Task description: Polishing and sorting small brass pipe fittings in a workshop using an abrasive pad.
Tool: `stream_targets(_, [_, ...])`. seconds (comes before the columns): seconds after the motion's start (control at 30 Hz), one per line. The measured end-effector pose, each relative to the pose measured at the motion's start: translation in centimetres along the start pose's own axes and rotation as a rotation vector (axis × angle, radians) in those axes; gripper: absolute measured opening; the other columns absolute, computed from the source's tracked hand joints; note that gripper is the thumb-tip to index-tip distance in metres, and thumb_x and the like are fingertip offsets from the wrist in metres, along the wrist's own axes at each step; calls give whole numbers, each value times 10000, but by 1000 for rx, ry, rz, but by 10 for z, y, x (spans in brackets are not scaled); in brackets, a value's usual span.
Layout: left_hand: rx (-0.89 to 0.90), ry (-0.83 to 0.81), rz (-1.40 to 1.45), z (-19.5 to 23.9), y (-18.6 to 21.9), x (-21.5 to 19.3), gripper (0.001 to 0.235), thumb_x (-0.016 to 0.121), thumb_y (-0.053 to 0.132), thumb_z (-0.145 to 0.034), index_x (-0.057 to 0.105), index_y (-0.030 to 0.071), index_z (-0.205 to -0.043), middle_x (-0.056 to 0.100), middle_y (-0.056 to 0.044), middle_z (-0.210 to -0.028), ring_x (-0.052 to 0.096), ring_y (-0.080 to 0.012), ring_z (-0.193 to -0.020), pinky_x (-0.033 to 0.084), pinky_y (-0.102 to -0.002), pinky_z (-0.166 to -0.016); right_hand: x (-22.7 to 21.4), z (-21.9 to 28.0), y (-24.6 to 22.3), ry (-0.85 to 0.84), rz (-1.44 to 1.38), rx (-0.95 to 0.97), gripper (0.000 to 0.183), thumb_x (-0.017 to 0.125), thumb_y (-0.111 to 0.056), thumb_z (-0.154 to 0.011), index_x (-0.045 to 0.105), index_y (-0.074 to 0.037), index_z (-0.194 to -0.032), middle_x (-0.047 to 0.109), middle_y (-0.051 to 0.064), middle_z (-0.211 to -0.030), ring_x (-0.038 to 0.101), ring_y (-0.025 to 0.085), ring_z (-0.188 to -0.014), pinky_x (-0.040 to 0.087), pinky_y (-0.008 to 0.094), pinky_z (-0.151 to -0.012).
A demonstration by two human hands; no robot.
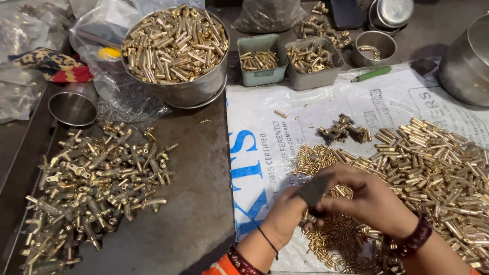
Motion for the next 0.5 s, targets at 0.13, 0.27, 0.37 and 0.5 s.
stream_targets(0.13, [-4,48,55,8,18,14,222,577,221,-997,736,68,-979,712,-35,-781,614,-94,-571,425,-248,-476,-19,-24,18,-128,198,-71,324,861,-150,-729,843,-107,-1050,791,28,-1156,743,192,-1055,579,342,-940])
stream_targets(0.27, [-101,163,90,11,29,15,295,536,282,-1002,704,81,-867,643,-29,-661,560,-109,-450,321,-253,-366,-1,-52,14,-1,168,100,232,750,-134,-849,826,-86,-1062,812,68,-1097,749,184,-980,597,328,-879])
stream_targets(0.37, [-100,246,109,11,33,8,338,525,307,-1017,689,76,-832,616,-24,-630,560,-109,-447,315,-252,-371,3,-63,24,141,60,192,229,700,-117,-904,793,-42,-1099,803,109,-1063,729,186,-937,583,328,-850])
stream_targets(0.5, [-23,302,104,10,33,-4,373,509,302,-1037,681,52,-822,626,-28,-641,570,-108,-475,348,-254,-401,-5,-56,67,248,-326,174,281,628,-79,-948,724,75,-1162,769,129,-1053,717,179,-935,567,309,-892])
Point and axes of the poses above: each hand's wrist, its own z-axis away from the middle knuckle, its own x-axis out of the palm, y = z × x, the point moved 3 cm from there along -z, towards the middle knuckle
